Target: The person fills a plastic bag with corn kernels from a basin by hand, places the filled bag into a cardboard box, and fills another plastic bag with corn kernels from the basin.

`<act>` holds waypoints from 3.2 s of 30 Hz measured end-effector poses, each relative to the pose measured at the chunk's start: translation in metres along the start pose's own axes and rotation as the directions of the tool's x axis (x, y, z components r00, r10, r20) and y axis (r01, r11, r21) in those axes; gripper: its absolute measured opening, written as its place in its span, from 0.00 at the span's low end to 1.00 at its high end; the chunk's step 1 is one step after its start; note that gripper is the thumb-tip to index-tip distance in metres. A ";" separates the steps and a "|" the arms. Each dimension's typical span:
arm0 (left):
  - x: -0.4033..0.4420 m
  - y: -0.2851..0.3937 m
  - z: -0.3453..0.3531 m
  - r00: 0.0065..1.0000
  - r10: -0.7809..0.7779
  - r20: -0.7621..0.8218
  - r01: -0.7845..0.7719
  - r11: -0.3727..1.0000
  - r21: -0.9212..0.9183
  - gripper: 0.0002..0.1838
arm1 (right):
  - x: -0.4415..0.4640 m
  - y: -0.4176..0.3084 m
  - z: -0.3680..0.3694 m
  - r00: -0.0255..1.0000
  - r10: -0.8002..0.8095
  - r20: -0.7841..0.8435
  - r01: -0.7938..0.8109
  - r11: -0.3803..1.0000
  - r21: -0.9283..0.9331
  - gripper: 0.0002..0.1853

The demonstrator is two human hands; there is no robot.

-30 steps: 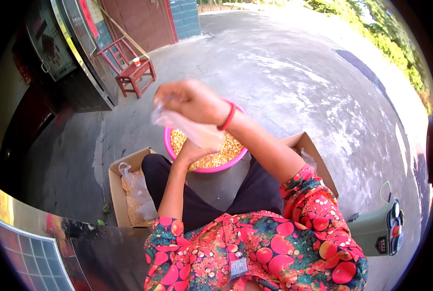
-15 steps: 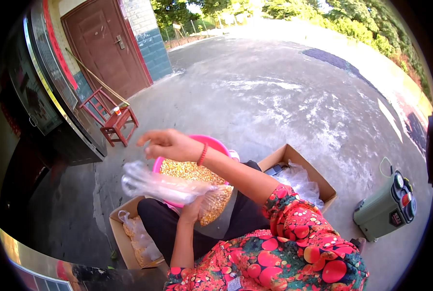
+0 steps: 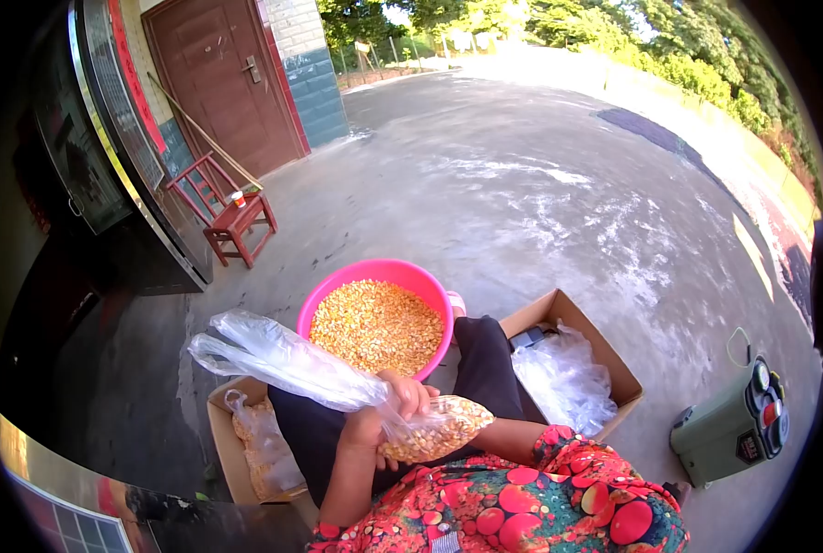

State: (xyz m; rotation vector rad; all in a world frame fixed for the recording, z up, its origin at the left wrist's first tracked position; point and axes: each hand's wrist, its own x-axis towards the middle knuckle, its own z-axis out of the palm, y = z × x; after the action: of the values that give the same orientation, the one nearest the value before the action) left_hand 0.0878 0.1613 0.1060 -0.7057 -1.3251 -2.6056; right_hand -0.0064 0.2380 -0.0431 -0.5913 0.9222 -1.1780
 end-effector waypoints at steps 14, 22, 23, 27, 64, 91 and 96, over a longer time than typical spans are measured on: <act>0.012 0.003 0.001 0.707 0.055 -0.705 0.176 0.952 0.250 0.16 | -0.057 -0.052 0.016 0.923 -0.366 -0.117 0.379 0.817 0.435 0.30; 0.029 0.042 -0.013 0.731 0.205 -0.651 -0.059 0.969 0.239 0.12 | -0.077 -0.092 0.027 0.699 -0.709 -0.092 0.715 0.696 0.068 0.25; 0.029 0.053 -0.010 0.705 0.236 -0.669 -0.064 0.960 0.271 0.12 | -0.078 -0.090 0.026 0.699 -0.709 -0.097 0.715 0.697 0.056 0.25; 0.014 0.088 -0.026 0.662 0.356 -0.659 -0.059 0.902 0.428 0.14 | -0.078 -0.090 0.042 0.773 -0.634 -0.027 0.631 0.772 -0.080 0.24; -0.291 -0.018 -0.328 0.002 -0.084 -0.996 0.994 -0.113 0.012 0.19 | -0.056 -0.020 0.006 0.856 -0.161 -0.492 0.175 0.984 -0.017 0.09; -0.273 -0.062 -0.341 0.159 -0.129 -0.979 0.979 -0.105 0.173 0.14 | -0.221 -0.032 -0.114 0.339 -0.249 -0.907 0.167 0.965 -0.203 0.08; -0.278 -0.041 -0.321 0.118 -0.186 -0.975 0.986 0.136 0.094 0.14 | -0.284 0.078 -0.183 0.169 0.040 -0.985 -0.104 0.994 0.023 0.11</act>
State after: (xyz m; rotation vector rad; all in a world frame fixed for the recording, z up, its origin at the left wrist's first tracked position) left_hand 0.2089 -0.0933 -0.2144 1.6310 -2.4168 -1.5386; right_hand -0.1513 0.5438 -0.1173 0.3721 2.1076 -1.4194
